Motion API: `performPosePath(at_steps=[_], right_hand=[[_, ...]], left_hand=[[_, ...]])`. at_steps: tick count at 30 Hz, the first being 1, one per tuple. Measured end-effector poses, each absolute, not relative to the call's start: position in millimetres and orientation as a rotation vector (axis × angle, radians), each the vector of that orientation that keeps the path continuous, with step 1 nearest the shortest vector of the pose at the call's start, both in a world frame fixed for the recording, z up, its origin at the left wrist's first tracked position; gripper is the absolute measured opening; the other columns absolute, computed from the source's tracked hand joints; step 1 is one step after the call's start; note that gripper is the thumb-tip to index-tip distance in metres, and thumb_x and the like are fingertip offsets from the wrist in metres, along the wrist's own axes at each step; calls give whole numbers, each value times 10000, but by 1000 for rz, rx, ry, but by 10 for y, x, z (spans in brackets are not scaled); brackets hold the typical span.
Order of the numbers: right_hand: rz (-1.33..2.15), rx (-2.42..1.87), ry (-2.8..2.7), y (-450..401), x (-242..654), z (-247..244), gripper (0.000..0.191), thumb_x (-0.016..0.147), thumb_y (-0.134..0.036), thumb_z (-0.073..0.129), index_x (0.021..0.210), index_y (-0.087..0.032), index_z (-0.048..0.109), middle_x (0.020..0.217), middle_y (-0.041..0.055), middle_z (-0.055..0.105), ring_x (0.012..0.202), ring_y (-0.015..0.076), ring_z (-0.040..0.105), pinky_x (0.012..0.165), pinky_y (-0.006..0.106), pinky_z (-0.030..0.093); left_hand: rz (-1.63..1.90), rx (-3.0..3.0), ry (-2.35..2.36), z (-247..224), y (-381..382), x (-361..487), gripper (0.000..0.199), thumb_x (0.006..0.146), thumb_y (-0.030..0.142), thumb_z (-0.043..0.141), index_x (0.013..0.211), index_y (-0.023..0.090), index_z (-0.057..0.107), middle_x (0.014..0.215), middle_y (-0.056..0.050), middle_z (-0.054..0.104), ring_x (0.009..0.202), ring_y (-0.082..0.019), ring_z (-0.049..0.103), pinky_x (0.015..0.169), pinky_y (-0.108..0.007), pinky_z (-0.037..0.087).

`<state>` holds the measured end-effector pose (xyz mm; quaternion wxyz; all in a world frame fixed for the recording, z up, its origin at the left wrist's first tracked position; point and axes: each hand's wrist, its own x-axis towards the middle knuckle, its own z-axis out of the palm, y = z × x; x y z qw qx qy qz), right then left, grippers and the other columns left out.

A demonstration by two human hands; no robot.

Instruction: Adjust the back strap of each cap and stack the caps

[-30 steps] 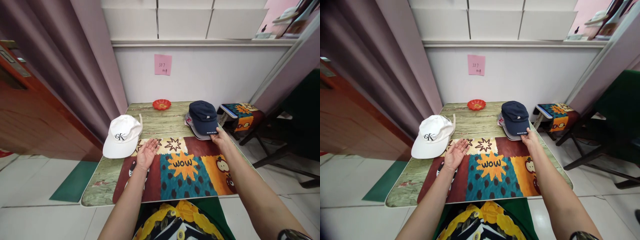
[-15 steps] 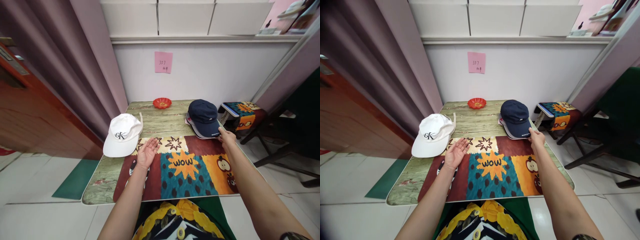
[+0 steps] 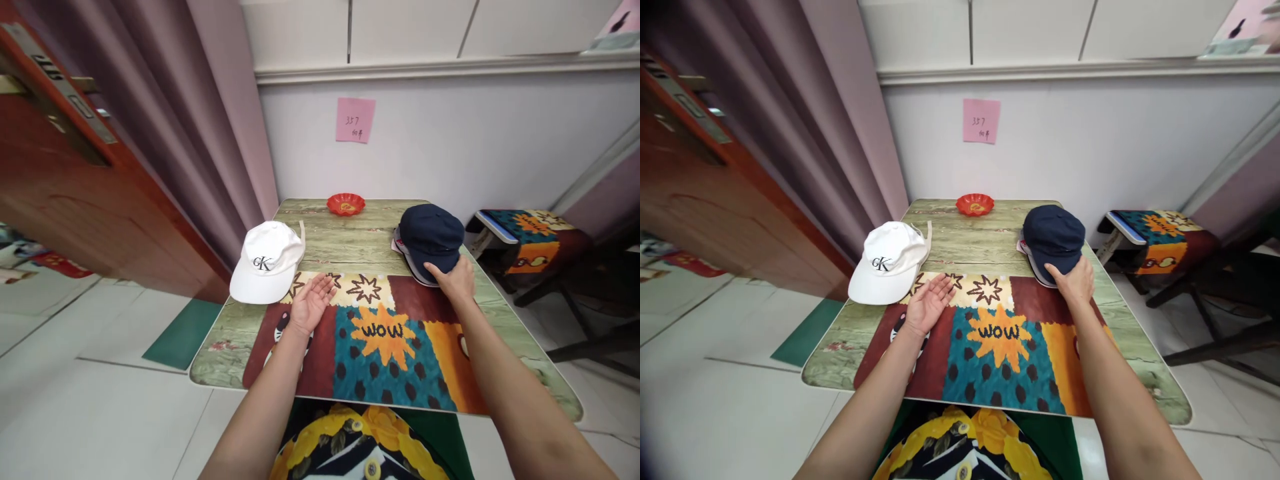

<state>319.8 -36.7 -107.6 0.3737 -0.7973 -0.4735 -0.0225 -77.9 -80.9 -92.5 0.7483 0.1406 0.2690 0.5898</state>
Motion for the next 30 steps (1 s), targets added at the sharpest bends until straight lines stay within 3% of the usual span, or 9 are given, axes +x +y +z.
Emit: performPosePath(at_steps=[3,6,11,16,20,22,26,30], right_hand=[[-7,-2049,-1165,-401,3188,-1107,982,657,-761,701,1384,-139,481,1388,261,524,1284,436,484,1060,570,376],[-124,-2037,-1134,-482,3083,-1040,927,728,-723,666,1412,-135,454,1421,270,501,1321,446,447,1099,635,296],[-439,-1776,-1414,-615,2498,-950,819,859,-485,614,1530,-118,320,1601,239,316,1491,418,249,1176,681,109],[-70,-1389,-1728,-532,1718,-1126,656,884,-420,567,1468,-152,435,1526,198,455,1434,335,392,1163,556,328],[289,-1422,-1593,-439,1495,-1282,490,861,-425,565,1257,-143,623,1267,194,648,1160,323,626,1010,496,501],[384,-1447,-1557,-429,1520,-1313,428,843,-422,577,1161,-151,672,1152,170,692,1026,308,674,947,478,533],[468,-1399,-1537,-451,1600,-1297,348,835,-412,586,1063,-179,707,1088,129,717,944,276,693,898,436,546],[504,-1391,-1508,-466,1601,-1262,312,844,-413,589,1019,-187,715,1055,115,730,922,264,693,895,426,539]], left_hand=[[1296,313,580,-939,-823,-778,284,965,273,537,1095,94,715,1086,-154,754,1015,-223,716,1050,-438,494],[1301,324,565,-957,-840,-779,282,957,272,552,1101,91,714,1086,-153,751,1015,-224,714,1046,-436,493],[1307,354,584,-958,-856,-749,253,939,262,587,1074,94,720,1056,-145,755,1002,-216,713,1017,-412,510],[1303,441,732,-875,-968,-699,212,852,230,709,1022,103,717,972,-134,763,910,-206,728,968,-389,536],[1305,446,972,-800,-1202,-818,229,763,199,793,951,111,697,923,-132,762,816,-213,732,862,-382,574],[1420,380,1072,-776,-1313,-967,215,733,149,800,903,131,670,857,-96,755,777,-194,727,845,-365,578],[1682,172,1240,-700,-1426,-1327,164,748,51,726,817,157,622,745,-30,713,752,-151,713,868,-323,568],[1656,34,1329,-502,-1438,-1514,122,821,56,651,854,173,658,860,-56,735,838,-166,715,910,-334,560]])
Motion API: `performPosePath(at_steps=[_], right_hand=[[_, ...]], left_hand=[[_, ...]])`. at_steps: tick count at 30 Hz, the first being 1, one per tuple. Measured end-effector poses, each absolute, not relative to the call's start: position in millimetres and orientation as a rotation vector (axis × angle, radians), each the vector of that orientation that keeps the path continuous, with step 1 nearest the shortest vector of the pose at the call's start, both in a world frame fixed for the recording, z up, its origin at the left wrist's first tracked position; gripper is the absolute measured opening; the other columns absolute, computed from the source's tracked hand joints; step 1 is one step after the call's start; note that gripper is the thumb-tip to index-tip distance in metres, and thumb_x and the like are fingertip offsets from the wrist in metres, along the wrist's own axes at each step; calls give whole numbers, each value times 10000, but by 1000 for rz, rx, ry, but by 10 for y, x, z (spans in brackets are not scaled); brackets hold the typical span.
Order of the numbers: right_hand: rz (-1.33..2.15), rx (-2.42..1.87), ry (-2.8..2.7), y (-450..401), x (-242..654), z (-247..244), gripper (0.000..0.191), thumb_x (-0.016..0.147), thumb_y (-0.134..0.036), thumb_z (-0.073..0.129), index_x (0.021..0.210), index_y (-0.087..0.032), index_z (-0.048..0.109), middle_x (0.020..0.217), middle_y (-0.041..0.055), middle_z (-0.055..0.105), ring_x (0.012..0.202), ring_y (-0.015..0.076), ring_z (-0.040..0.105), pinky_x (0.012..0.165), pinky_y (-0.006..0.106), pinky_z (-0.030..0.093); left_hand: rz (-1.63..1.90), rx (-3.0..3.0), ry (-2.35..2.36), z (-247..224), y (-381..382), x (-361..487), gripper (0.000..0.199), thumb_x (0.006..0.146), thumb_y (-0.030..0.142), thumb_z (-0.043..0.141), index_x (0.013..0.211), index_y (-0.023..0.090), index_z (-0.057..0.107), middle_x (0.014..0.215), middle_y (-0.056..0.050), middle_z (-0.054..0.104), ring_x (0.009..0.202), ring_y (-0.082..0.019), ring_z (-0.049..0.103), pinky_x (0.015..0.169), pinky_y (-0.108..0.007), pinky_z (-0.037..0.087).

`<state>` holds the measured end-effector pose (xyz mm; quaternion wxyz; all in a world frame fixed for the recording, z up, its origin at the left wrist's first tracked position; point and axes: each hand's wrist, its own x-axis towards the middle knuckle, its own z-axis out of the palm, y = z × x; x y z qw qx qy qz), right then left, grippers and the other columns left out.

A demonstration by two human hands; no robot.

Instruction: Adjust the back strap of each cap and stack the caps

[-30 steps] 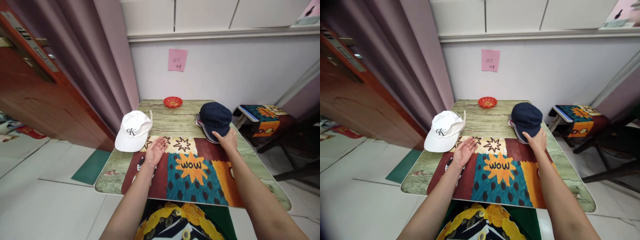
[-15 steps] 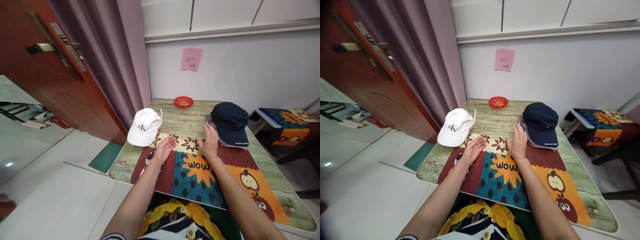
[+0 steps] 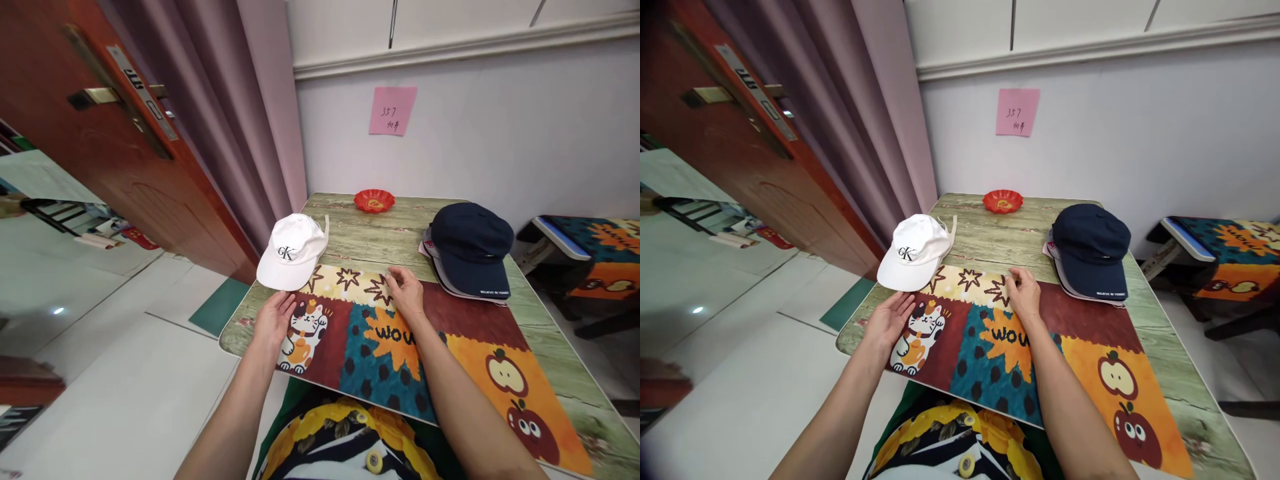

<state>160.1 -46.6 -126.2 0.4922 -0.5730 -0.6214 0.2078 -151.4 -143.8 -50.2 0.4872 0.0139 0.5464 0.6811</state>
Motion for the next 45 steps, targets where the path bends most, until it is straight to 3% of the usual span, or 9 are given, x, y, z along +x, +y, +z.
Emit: performPosePath(at_steps=[6,13,23,28,33,40,45], right_hand=[[578,-1342,-1476,-467,1598,-1244,312,852,-433,596,1012,-191,711,1056,117,724,909,255,695,889,419,548],[566,-1356,-1494,-459,1605,-1235,290,854,-425,590,984,-201,721,1048,107,727,910,254,687,891,412,535],[545,-1351,-1512,-473,1606,-1197,245,847,-392,584,939,-212,722,1041,97,734,946,258,676,885,399,523],[549,-1348,-1514,-474,1609,-1202,248,844,-396,577,930,-214,721,1049,99,732,971,262,676,896,404,517],[544,-1338,-1515,-480,1612,-1202,245,842,-398,574,925,-219,719,1044,98,732,986,266,675,901,412,518],[543,-1339,-1522,-484,1613,-1202,236,842,-391,574,911,-217,718,1059,97,729,1009,264,672,924,411,509],[538,-1339,-1527,-492,1617,-1201,243,844,-401,573,910,-219,719,1058,96,730,996,264,675,913,411,510]], left_hand=[[1565,35,1326,-240,-1444,-1487,135,825,49,632,874,170,667,975,-95,731,940,-206,707,919,-360,555],[1574,-14,1326,-159,-1398,-1483,91,830,71,633,813,160,622,833,-59,681,785,-169,685,842,-345,563],[1629,23,1380,-185,-1352,-1502,107,814,81,668,822,187,652,869,-36,699,810,-149,672,850,-310,539],[1703,8,1325,-296,-1194,-1525,96,826,141,713,807,181,628,691,6,639,628,-109,620,739,-274,557],[1757,150,1477,-471,-1114,-1571,200,747,180,801,811,174,611,599,38,608,508,-91,585,623,-246,562],[1443,509,1834,-555,-1257,-1781,273,709,304,826,675,111,637,557,-95,674,383,-152,587,391,-234,486],[1545,539,1750,-477,-1286,-1771,269,708,304,818,653,119,631,531,-61,652,373,-118,553,394,-205,455]])
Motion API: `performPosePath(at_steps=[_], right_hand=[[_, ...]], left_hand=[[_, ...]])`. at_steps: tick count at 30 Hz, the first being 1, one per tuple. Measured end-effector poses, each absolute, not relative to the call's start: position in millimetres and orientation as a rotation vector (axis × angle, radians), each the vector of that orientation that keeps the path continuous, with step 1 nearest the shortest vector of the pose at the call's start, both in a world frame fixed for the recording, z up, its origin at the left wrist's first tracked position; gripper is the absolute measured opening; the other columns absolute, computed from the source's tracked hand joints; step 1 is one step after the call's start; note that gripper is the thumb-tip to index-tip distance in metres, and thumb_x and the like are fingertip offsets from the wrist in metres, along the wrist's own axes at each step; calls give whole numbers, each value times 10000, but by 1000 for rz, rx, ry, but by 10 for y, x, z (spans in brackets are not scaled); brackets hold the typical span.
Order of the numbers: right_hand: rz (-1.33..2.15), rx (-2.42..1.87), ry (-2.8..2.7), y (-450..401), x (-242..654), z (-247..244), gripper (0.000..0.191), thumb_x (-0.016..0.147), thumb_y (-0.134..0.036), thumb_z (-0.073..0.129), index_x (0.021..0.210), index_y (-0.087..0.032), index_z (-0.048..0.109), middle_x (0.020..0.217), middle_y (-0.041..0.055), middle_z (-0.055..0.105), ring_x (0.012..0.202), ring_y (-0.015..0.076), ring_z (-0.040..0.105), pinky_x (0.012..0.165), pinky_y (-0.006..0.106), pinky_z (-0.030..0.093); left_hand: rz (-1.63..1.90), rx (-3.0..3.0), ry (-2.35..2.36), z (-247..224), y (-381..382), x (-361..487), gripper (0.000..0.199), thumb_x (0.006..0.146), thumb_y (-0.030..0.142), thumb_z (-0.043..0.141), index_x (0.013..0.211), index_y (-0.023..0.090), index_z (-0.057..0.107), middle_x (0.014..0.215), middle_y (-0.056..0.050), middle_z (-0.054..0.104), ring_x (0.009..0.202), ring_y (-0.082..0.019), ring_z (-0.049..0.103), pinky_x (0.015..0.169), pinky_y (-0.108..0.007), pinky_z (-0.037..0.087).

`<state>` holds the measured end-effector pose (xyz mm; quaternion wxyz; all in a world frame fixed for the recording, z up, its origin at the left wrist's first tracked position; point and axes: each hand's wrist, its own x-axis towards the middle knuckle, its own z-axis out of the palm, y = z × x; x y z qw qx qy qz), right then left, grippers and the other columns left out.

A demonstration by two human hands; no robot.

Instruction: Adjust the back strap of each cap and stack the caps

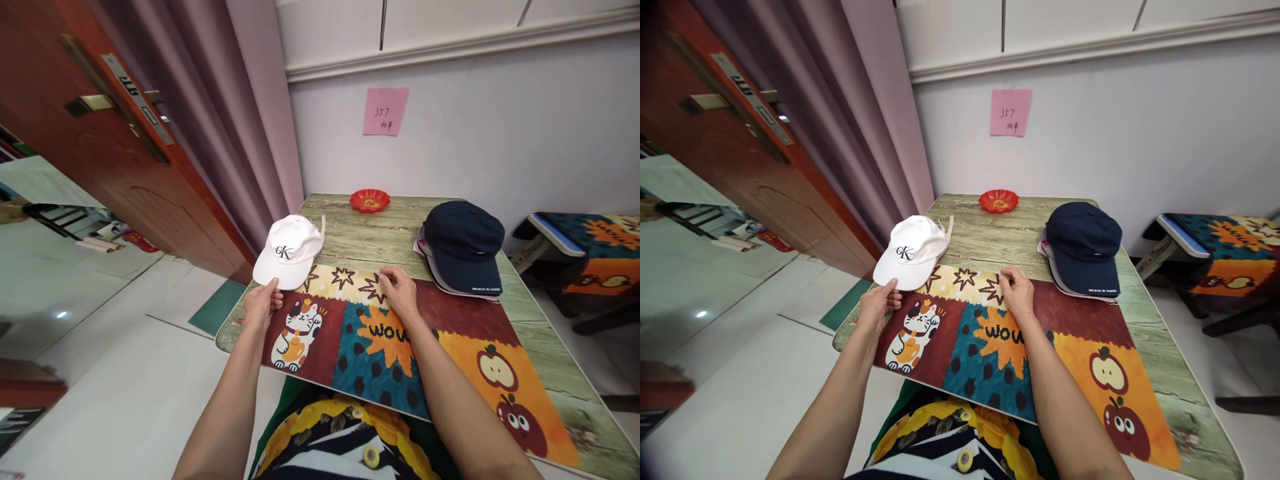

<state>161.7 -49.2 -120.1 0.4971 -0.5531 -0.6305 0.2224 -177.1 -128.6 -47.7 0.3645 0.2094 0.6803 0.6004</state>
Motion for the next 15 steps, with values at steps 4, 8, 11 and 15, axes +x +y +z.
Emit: performPosePath(at_steps=[4,8,11,15], right_hand=[[546,-1330,-1525,-491,1617,-1211,249,844,-405,570,915,-219,719,1054,99,732,996,266,675,916,415,514],[546,-1336,-1520,-489,1619,-1220,243,838,-401,575,906,-218,719,1046,98,732,985,267,677,914,417,517],[557,-1327,-1518,-490,1622,-1221,243,837,-400,580,907,-214,720,1051,96,730,982,264,681,907,413,524],[564,-1332,-1514,-496,1619,-1207,246,841,-406,583,911,-215,722,1062,97,729,983,263,683,910,418,527]], left_hand=[[1687,532,1546,-309,-1244,-1720,247,729,291,795,665,139,610,534,-26,625,415,-110,553,445,-213,476],[1805,463,1357,-149,-1147,-1645,115,773,216,731,757,148,640,595,-11,648,515,-125,597,550,-250,549],[1926,369,1250,-87,-1060,-1583,92,772,98,679,827,163,646,744,-16,717,656,-140,657,670,-288,601],[1912,256,1171,-66,-990,-1535,224,745,4,638,884,180,640,850,-20,750,767,-152,690,785,-319,615]])
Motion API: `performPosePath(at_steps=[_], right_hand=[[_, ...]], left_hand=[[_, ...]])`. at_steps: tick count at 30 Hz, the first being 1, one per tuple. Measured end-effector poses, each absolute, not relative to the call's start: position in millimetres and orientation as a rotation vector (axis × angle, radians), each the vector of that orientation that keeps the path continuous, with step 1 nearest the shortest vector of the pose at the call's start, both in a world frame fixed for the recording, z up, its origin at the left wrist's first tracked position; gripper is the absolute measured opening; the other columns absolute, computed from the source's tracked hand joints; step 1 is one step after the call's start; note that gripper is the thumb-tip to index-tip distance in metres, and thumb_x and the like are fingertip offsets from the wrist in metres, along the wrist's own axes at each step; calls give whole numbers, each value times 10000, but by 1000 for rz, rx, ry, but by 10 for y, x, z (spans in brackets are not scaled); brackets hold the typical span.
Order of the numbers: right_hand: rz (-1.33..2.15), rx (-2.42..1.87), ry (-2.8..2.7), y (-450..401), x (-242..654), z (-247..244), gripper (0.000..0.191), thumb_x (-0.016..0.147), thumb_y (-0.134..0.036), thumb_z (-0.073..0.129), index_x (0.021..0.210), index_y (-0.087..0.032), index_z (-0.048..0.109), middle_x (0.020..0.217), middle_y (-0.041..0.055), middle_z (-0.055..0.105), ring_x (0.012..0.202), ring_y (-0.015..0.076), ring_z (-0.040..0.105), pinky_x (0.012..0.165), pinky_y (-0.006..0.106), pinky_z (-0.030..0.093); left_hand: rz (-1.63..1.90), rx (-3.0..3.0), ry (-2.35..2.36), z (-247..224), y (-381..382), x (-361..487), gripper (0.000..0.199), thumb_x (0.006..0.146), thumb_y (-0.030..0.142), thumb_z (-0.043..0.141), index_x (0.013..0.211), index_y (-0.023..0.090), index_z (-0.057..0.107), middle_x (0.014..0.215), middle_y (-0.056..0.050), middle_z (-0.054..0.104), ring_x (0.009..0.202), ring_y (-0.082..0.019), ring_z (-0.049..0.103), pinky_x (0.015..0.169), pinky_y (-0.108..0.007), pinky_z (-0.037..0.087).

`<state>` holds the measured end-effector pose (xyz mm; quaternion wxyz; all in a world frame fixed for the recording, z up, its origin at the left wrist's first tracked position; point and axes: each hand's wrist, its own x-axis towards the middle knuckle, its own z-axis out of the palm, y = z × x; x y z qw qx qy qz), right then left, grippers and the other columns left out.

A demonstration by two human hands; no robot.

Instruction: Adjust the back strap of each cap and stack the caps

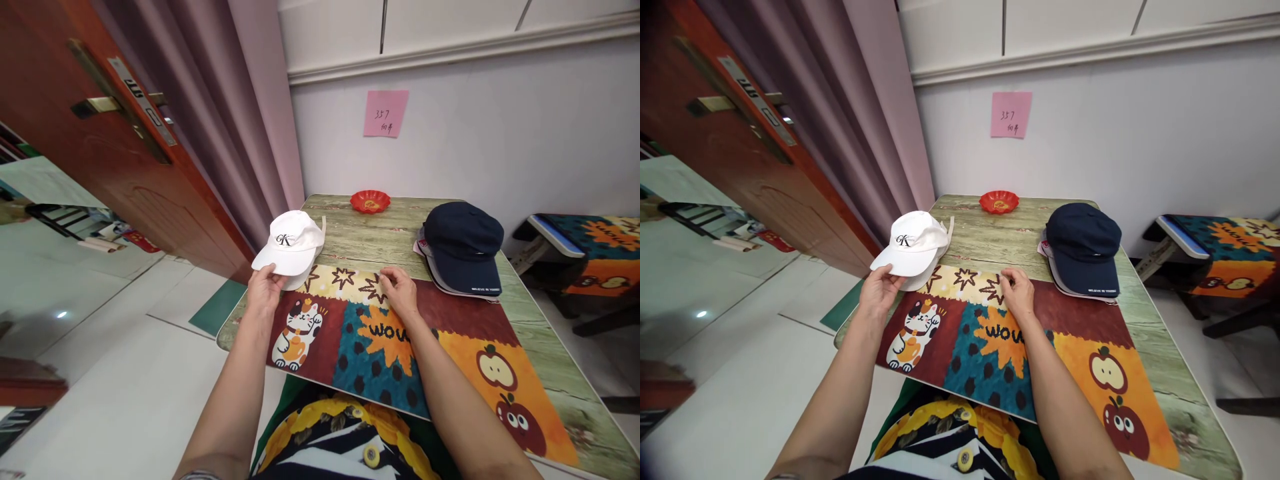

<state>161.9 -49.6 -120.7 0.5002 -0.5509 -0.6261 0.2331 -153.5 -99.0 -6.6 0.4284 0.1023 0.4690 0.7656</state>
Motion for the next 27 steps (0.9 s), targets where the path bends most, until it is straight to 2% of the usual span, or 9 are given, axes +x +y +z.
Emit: performPosePath(at_steps=[4,7,10,13,16,18,22,24,27], right_hand=[[615,-1315,-1485,-513,1614,-1175,276,834,-444,616,914,-205,730,1058,103,730,953,261,688,901,416,535],[801,-1247,-1424,-528,1624,-1150,363,825,-515,655,972,-193,735,1016,103,746,911,258,698,900,416,544],[1103,-1120,-1332,-547,1636,-1118,458,812,-585,688,1041,-192,734,1015,105,759,952,272,707,952,442,532],[1506,-855,-1116,-585,1622,-1053,563,823,-687,634,1119,-215,721,1182,114,735,1115,290,680,1027,465,503],[1785,-616,-913,-637,1592,-975,722,827,-819,482,1182,-230,701,1256,111,714,1242,322,620,1084,520,460],[1788,-568,-828,-660,1591,-943,775,823,-852,426,1223,-240,685,1256,102,717,1288,340,586,1109,556,428],[1603,-570,-722,-655,1674,-957,719,854,-790,444,1303,-265,642,1300,73,699,1352,340,531,1151,584,372],[1559,-587,-705,-649,1732,-980,676,862,-745,476,1301,-260,645,1300,72,699,1354,342,529,1157,591,361],[1579,-620,-728,-671,1780,-1001,664,856,-730,490,1275,-245,665,1273,80,713,1341,349,539,1158,591,357]], left_hand=[[1867,332,1043,-59,-1003,-1443,403,724,-27,627,1047,207,683,1064,-46,767,1025,-207,704,915,-348,596],[1814,473,907,-78,-1051,-1256,584,693,-34,648,1202,252,662,1197,-44,744,1176,-262,660,963,-391,582],[1666,530,825,-159,-1117,-971,723,653,-28,688,1309,264,611,1238,-53,731,1168,-287,668,956,-420,589],[1500,552,785,-297,-1195,-656,786,642,18,759,1370,246,571,1243,-73,728,1151,-288,679,961,-416,590],[1365,569,748,-443,-1284,-385,774,648,61,799,1369,230,576,1248,-91,724,1167,-298,671,974,-427,586],[1289,565,732,-528,-1352,-254,725,653,74,804,1335,215,603,1245,-100,724,1165,-305,671,978,-442,582],[1139,567,747,-670,-1498,-134,575,652,83,811,1204,156,670,1198,-131,738,1114,-319,690,965,-470,579],[1054,558,741,-729,-1543,-138,568,652,97,823,1196,150,671,1196,-140,738,1115,-332,688,979,-498,562],[1023,467,655,-782,-1517,-199,570,704,285,840,1231,160,660,1225,-141,728,1213,-355,639,1057,-525,496]])
